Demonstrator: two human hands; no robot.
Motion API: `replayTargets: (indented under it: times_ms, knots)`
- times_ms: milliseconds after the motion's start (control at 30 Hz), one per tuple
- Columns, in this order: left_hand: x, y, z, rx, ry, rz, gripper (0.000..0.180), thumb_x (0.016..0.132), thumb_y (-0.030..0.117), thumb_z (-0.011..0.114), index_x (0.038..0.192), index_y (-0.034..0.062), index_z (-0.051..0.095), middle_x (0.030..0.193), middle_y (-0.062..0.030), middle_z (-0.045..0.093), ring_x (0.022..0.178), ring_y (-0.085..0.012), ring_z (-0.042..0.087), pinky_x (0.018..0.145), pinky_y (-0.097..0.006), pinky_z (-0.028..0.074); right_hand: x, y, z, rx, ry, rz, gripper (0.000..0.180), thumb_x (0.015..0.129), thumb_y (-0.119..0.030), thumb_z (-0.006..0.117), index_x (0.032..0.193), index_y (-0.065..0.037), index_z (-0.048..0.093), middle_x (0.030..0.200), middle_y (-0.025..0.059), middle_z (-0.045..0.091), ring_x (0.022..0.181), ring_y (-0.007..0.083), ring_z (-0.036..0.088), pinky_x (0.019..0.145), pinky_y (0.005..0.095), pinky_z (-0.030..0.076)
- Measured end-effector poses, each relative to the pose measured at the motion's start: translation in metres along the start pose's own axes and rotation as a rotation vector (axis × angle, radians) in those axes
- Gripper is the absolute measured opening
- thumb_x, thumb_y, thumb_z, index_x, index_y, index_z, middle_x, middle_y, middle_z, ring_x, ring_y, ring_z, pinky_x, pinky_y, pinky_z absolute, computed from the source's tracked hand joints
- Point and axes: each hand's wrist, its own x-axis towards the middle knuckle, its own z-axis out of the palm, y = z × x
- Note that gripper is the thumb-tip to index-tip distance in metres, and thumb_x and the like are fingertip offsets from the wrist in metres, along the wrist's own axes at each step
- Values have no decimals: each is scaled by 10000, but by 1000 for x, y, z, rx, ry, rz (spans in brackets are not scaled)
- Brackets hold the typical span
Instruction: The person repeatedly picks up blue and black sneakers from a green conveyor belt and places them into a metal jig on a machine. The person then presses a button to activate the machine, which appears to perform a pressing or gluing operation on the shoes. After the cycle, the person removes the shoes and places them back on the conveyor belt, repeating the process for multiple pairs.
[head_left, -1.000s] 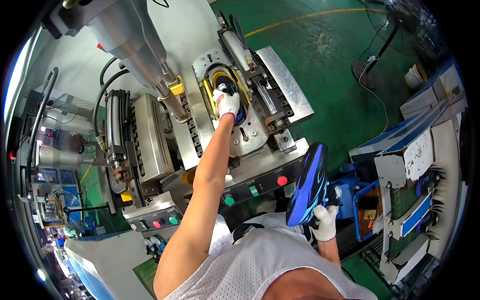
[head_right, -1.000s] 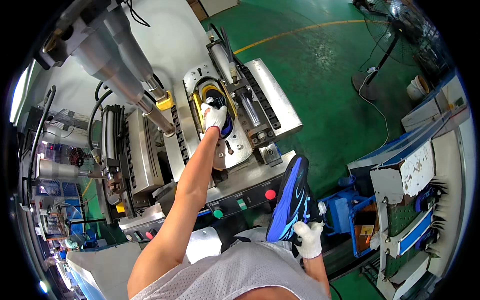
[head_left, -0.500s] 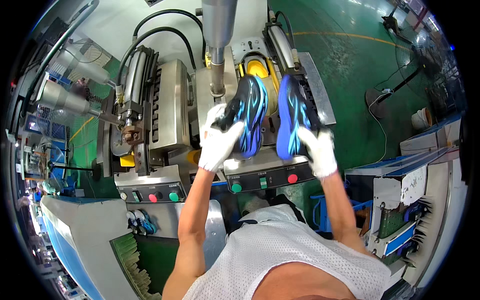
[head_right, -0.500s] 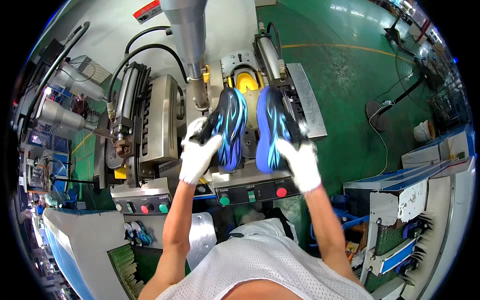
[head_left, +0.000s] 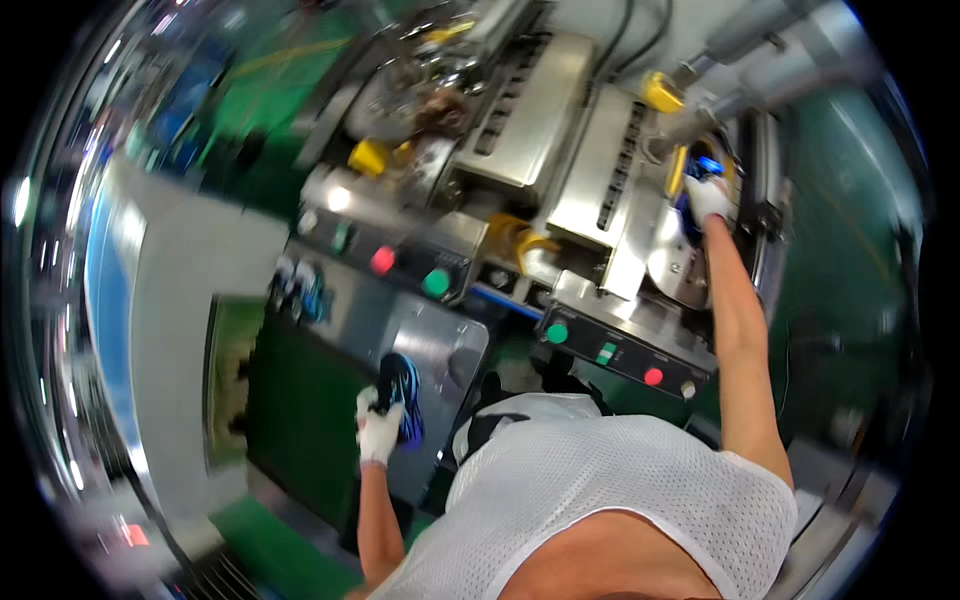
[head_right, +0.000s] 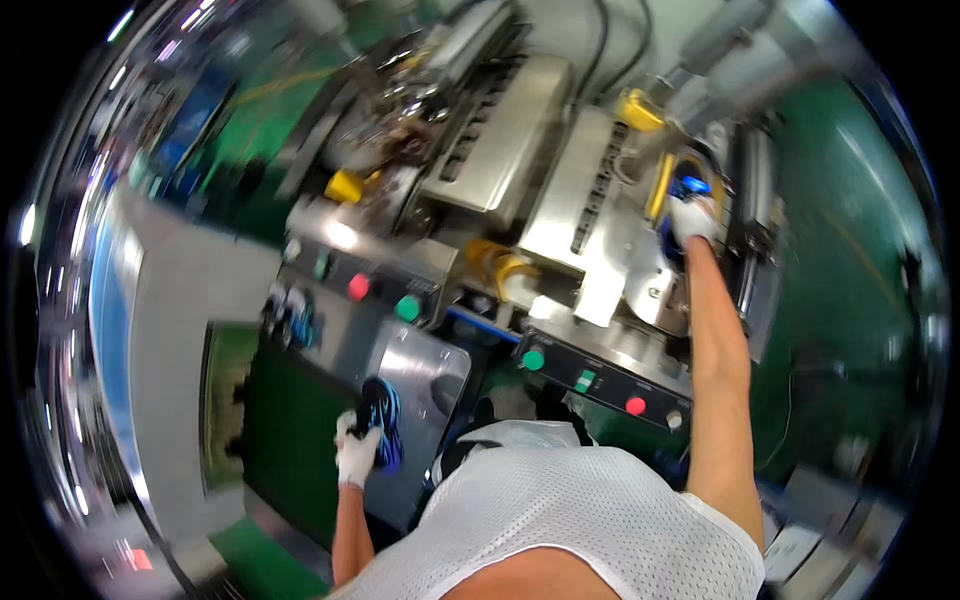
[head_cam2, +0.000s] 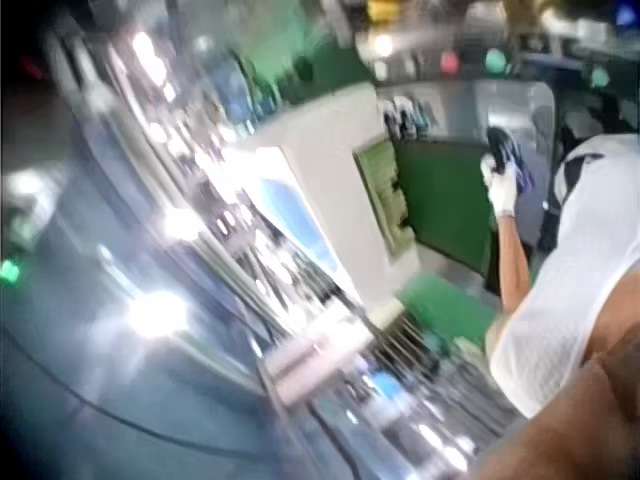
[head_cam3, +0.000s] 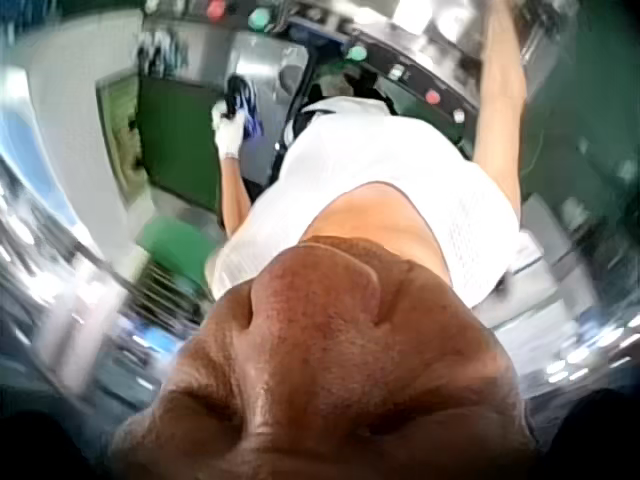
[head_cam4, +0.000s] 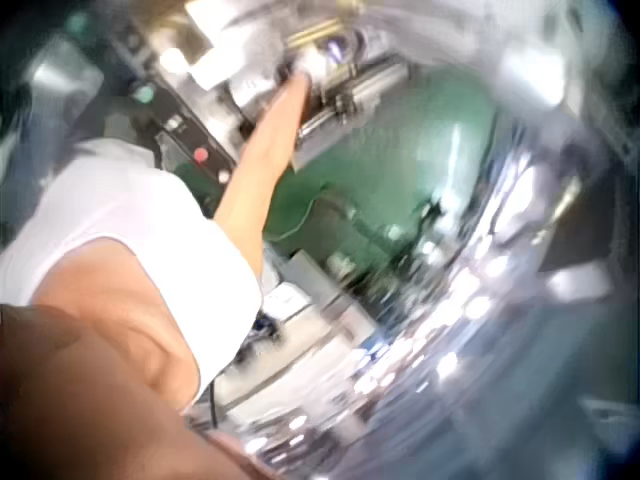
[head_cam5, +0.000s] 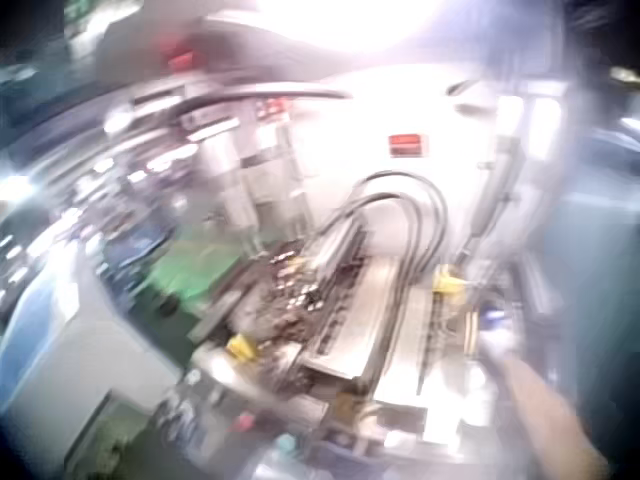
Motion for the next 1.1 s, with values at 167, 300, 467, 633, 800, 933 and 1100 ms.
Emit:
replayTargets:
  times_ms: [167,300,467,633,800,933,1100]
  knots:
    - [105,-109,75,-32,205,336,635,823,284,768,1374,93,517,1269,-178,662,1161,-344,652,1027,-400,483,43,92,-8,642,-207,-22,721,773,-526,804,1229,20,684,1089,211,741,1002,324,711,897,435,520]
    - [81,-121,108,107,177,-107,855,840,425,721,1552,145,341,1380,-213,594,1280,-410,576,1061,-479,462,-38,-19,-31,-44,121,-251,854,846,-542,738,1402,71,526,1302,242,658,1153,389,646,995,450,499]
    - [85,-124,121,37,210,-44,850,835,339,754,1527,75,339,1459,-239,474,1318,-457,506,1084,-506,441,-307,-170,-48,284,-25,-712,809,961,-319,692,1558,58,296,1601,252,364,1473,374,383,1208,429,332]
    - [93,-120,101,23,0,61,1004,831,454,735,1580,40,210,1505,-254,433,1388,-442,447,1128,-542,379,-380,-131,80,-956,-132,-815,979,801,-443,752,1566,-6,327,1624,247,298,1532,410,225,1251,496,174]
    - [119,-150,-2,-173,-308,295,914,860,534,710,1539,20,380,1519,-245,479,1394,-385,487,1176,-431,367,-412,-207,50,-770,-256,-800,1059,775,-509,797,1565,7,316,1602,229,352,1493,408,313,1202,494,278]
    - [216,-223,-66,-234,188,330,550,981,345,629,1406,14,523,1425,-233,553,1306,-384,547,1114,-440,424,-513,-300,46,-160,-821,-502,1029,819,-452,812,1569,32,300,1541,284,432,1402,382,475,1169,412,356]
    - [343,-323,-203,-43,604,410,362,1001,231,571,1305,36,590,1330,-211,602,1250,-384,563,1083,-443,449,-615,-319,153,24,-785,-622,923,808,-286,837,1525,46,359,1485,244,503,1397,350,474,1176,408,350]
